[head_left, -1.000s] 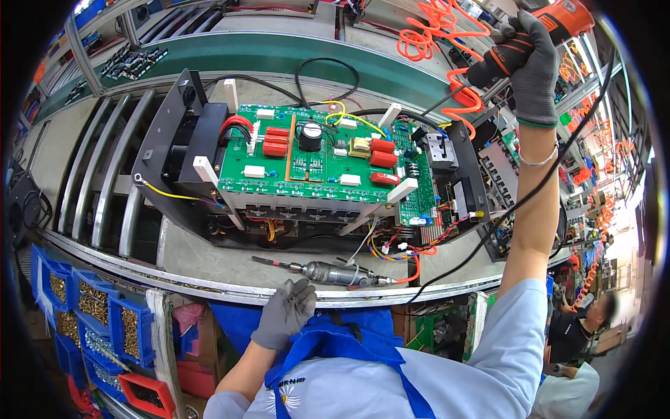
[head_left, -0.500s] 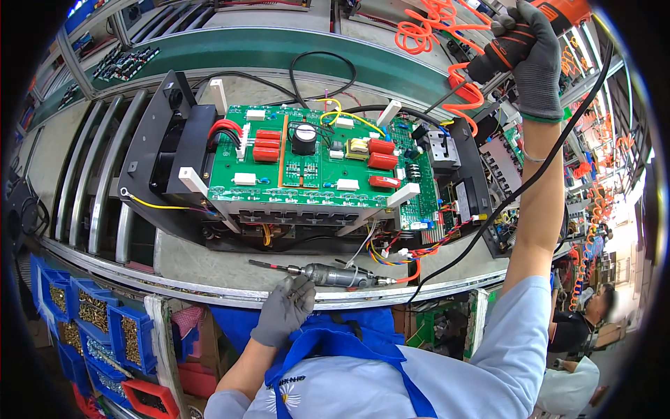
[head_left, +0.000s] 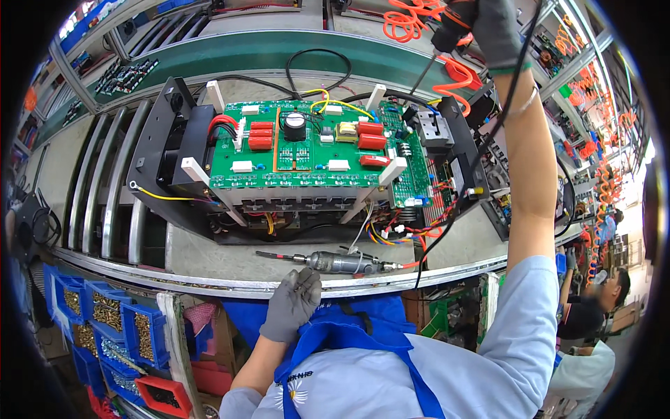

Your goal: The person assembles an electronic device on a factory assembly line. They connect wires to a circuit board, use a pneumatic screwdriver to secure components, and attach a metal bracket to the unit. The person handles various small parts and tools while working on the device.

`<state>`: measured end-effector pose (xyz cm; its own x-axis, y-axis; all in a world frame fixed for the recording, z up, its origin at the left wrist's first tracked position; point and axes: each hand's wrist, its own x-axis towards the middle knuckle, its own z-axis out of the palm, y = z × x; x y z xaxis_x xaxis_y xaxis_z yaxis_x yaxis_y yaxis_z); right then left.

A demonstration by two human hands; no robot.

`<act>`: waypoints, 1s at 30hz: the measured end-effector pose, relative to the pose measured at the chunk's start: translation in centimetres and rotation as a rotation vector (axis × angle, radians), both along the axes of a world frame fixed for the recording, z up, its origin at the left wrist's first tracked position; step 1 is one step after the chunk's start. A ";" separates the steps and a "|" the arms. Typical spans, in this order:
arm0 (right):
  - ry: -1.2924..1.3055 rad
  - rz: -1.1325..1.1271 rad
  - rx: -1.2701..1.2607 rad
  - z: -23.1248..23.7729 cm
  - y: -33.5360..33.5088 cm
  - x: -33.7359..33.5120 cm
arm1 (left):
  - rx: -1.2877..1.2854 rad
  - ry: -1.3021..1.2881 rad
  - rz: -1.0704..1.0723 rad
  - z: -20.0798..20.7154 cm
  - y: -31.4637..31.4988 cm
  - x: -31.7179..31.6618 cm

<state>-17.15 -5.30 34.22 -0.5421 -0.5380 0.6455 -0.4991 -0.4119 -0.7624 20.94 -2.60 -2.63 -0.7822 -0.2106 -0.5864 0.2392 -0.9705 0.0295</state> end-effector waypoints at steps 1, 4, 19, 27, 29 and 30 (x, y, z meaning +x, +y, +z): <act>-0.006 0.005 0.013 -0.1 0.5 0.3 | -0.051 -0.018 0.026 0.1 0.4 0.4; -0.016 0.038 0.004 -0.3 -0.1 -0.2 | -0.005 0.060 0.037 -0.6 1.0 1.9; 0.379 0.246 0.206 0.1 19.9 10.5 | 0.077 0.143 -0.098 0.0 3.8 3.5; 0.215 -0.460 0.797 -7.8 39.7 10.8 | -0.066 0.199 -0.287 -1.3 5.1 1.2; 0.572 -0.562 0.872 -14.2 44.0 7.8 | -0.078 0.128 -0.317 0.8 6.4 0.2; 0.524 -0.498 0.971 -16.9 45.5 7.3 | -0.108 0.105 -0.314 1.1 6.7 0.0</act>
<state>-9.85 40.17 17.34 -0.6212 -0.7272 0.2919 -0.7811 0.5445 -0.3057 20.94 4.13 -1.51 -0.8736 -0.0066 -0.4867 -0.0636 -0.9898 0.1276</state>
